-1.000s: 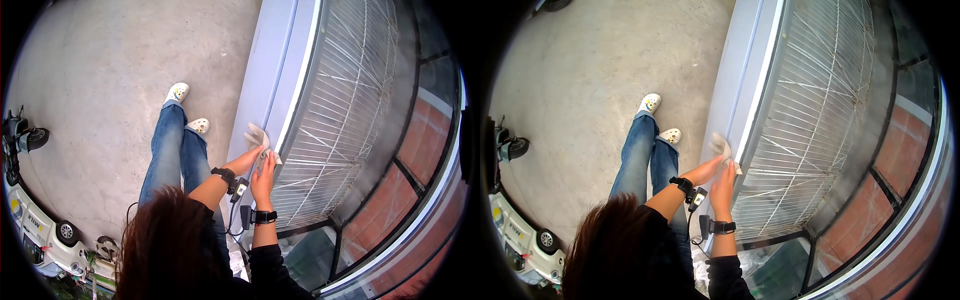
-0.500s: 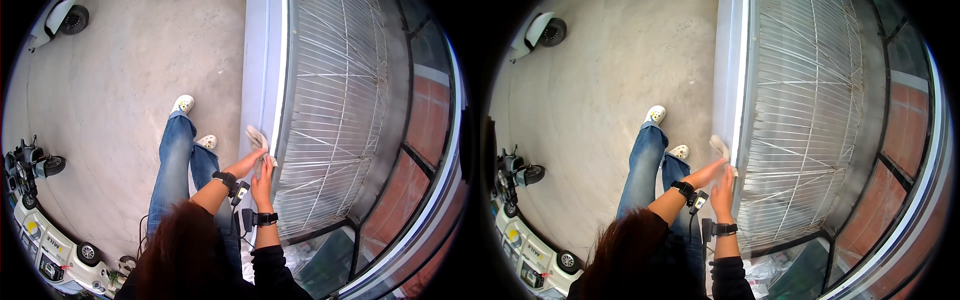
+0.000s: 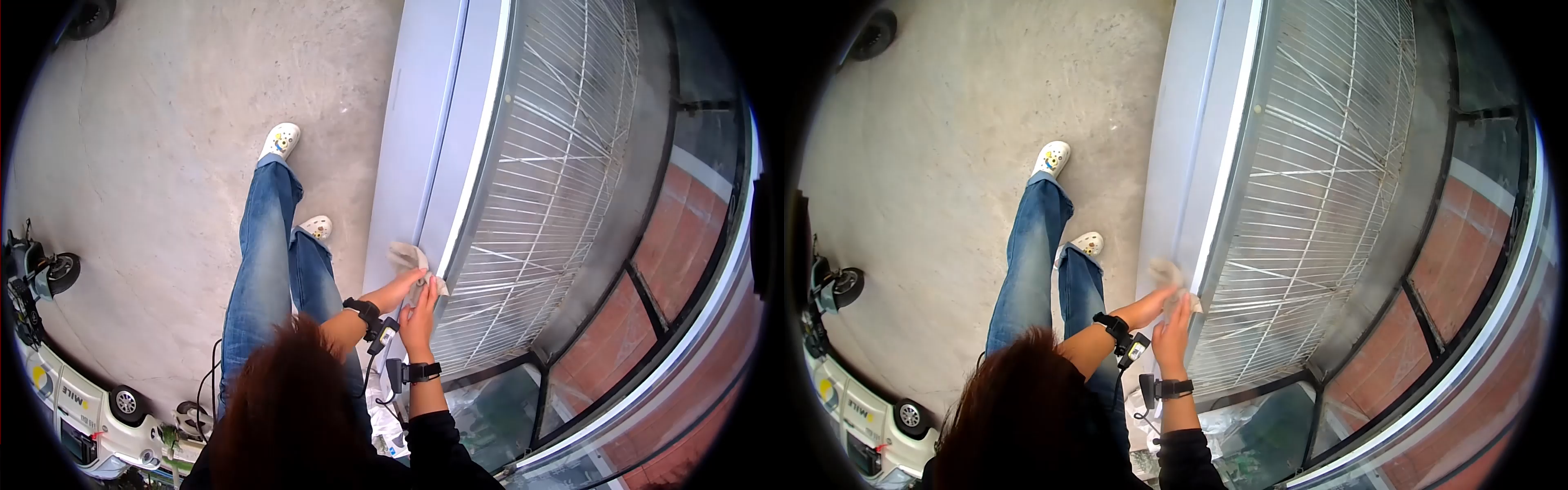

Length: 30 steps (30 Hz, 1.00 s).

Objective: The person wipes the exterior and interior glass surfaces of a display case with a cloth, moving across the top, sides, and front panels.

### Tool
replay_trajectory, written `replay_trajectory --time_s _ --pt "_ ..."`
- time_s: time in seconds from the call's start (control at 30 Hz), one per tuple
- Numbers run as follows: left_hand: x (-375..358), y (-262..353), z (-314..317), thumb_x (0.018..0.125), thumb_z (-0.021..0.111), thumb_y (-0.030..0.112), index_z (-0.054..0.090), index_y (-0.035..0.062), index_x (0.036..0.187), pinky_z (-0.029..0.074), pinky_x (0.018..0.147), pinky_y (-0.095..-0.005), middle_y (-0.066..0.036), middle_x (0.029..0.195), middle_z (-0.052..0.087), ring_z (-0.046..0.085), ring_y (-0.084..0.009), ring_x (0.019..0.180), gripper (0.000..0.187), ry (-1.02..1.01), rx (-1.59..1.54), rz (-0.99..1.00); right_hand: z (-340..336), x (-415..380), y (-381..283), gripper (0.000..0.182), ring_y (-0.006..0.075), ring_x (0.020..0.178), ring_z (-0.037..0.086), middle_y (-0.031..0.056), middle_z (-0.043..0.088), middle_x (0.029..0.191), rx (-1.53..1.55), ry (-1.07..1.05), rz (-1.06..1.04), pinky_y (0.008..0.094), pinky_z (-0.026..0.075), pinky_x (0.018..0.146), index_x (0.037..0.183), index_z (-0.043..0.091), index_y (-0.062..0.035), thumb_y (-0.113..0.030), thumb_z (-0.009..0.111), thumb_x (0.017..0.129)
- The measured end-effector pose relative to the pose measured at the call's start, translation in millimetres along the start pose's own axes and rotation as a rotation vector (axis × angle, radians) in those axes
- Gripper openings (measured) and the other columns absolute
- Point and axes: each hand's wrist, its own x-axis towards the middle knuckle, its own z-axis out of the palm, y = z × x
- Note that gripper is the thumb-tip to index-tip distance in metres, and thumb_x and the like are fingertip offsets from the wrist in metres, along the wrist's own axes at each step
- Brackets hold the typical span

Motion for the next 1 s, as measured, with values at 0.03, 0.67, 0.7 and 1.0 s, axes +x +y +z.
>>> replay_trajectory --time_s 0.03,0.67,0.7,1.0 --pt "3.7 6.5 0.4 0.084 0.032 0.037 0.031 0.0023 0.120 0.021 0.094 -0.0277 -0.007 0.121 0.034 0.030 -0.0149 0.110 0.050 -0.008 -0.017 0.048 -5.6 12.7 -7.3 0.059 0.0354 0.113 0.027 0.0189 0.019 0.127 -0.076 0.005 -0.035 0.0348 0.032 0.088 0.119 0.022 0.0070 0.003 0.044 0.064" --pt "21.2 198.2 27.1 0.085 0.030 0.033 0.042 0.0050 0.110 0.025 0.089 -0.0253 -0.002 0.110 0.044 0.038 -0.0103 0.101 0.039 -0.083 -0.170 0.170 -68.7 166.6 -85.2 0.051 0.0321 0.117 0.022 0.0166 0.020 0.127 0.010 0.068 -0.061 0.0312 0.027 0.092 0.114 0.029 0.0073 0.002 0.045 0.067" --pt "16.2 192.7 30.3 0.084 0.033 0.033 0.044 0.0046 0.108 0.028 0.087 -0.0259 -0.003 0.107 0.046 0.041 -0.0110 0.099 0.039 -0.053 -0.186 0.154 -65.5 160.3 -80.2 0.052 0.0337 0.116 0.023 0.0177 0.021 0.126 -0.063 0.078 -0.089 0.0338 0.025 0.093 0.114 0.029 0.0075 0.001 0.046 0.066" --pt "5.4 90.3 22.8 0.084 0.034 0.032 0.042 0.0042 0.109 0.025 0.089 -0.0261 -0.004 0.111 0.043 0.037 -0.0112 0.103 0.039 -0.026 -0.206 -0.004 -38.5 67.5 -45.5 0.058 0.0346 0.117 0.020 0.0201 0.016 0.128 -0.174 -0.056 0.047 0.0339 0.028 0.091 0.117 0.027 0.0050 0.000 0.047 0.063"
